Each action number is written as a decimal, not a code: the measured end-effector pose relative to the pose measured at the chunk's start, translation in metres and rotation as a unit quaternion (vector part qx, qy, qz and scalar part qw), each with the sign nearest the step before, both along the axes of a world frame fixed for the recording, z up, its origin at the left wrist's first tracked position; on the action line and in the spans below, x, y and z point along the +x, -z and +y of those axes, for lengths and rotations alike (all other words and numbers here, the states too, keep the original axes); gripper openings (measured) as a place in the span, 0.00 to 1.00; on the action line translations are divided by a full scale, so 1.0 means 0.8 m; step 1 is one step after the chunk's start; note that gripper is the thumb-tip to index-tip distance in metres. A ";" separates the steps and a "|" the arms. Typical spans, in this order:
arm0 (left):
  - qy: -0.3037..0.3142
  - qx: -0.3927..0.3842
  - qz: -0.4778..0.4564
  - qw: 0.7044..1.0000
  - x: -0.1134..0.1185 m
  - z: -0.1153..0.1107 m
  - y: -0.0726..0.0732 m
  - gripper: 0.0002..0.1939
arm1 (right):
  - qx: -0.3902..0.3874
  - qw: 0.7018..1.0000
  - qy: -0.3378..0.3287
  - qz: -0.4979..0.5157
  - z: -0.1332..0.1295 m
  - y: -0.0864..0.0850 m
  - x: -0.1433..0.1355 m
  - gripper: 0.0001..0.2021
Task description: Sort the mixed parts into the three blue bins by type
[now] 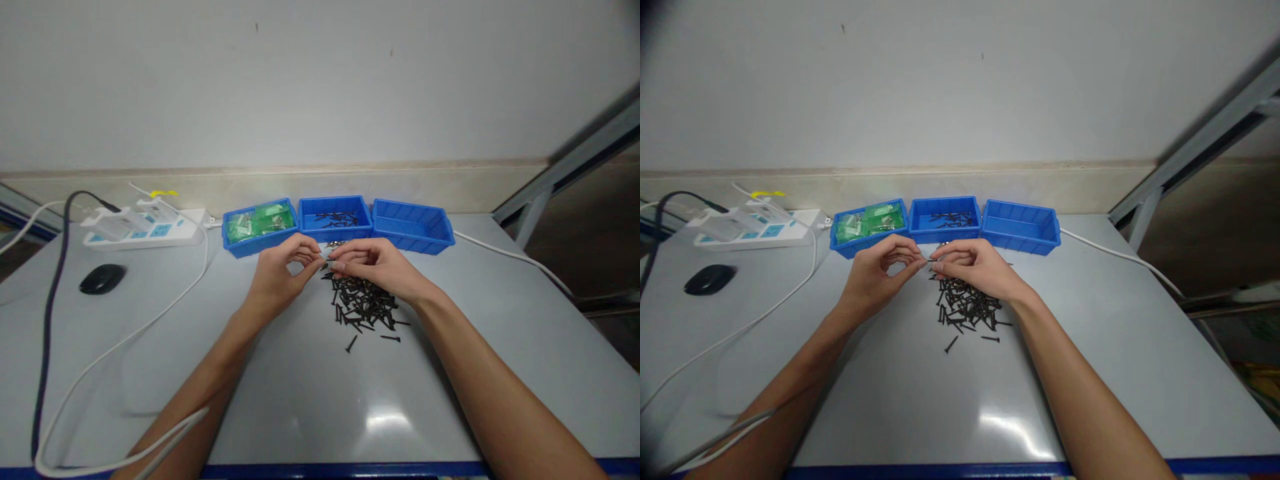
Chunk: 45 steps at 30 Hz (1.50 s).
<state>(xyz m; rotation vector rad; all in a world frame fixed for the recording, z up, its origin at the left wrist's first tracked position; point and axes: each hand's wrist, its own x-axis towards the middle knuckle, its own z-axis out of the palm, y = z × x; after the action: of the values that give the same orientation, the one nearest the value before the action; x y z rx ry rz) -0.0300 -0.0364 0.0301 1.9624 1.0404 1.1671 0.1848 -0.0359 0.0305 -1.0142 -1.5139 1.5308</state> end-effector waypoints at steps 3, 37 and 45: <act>0.003 0.001 0.013 1.000 0.002 -0.002 0.002 0.07 | -0.021 1.000 0.019 0.014 0.000 0.001 -0.001 0.13; -0.038 0.063 0.157 0.985 -0.009 0.011 0.029 0.07 | 0.069 0.986 0.155 -0.002 0.008 0.009 -0.002 0.15; -0.041 -0.132 -0.126 0.982 0.012 0.000 0.013 0.13 | 0.087 0.994 0.049 -0.034 0.001 0.014 -0.008 0.14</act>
<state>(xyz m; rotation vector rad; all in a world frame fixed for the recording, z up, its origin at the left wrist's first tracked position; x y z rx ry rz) -0.0205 -0.0363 0.0194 1.5380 1.0865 1.2163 0.1781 -0.0350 0.0196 -1.0313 -1.5895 1.2832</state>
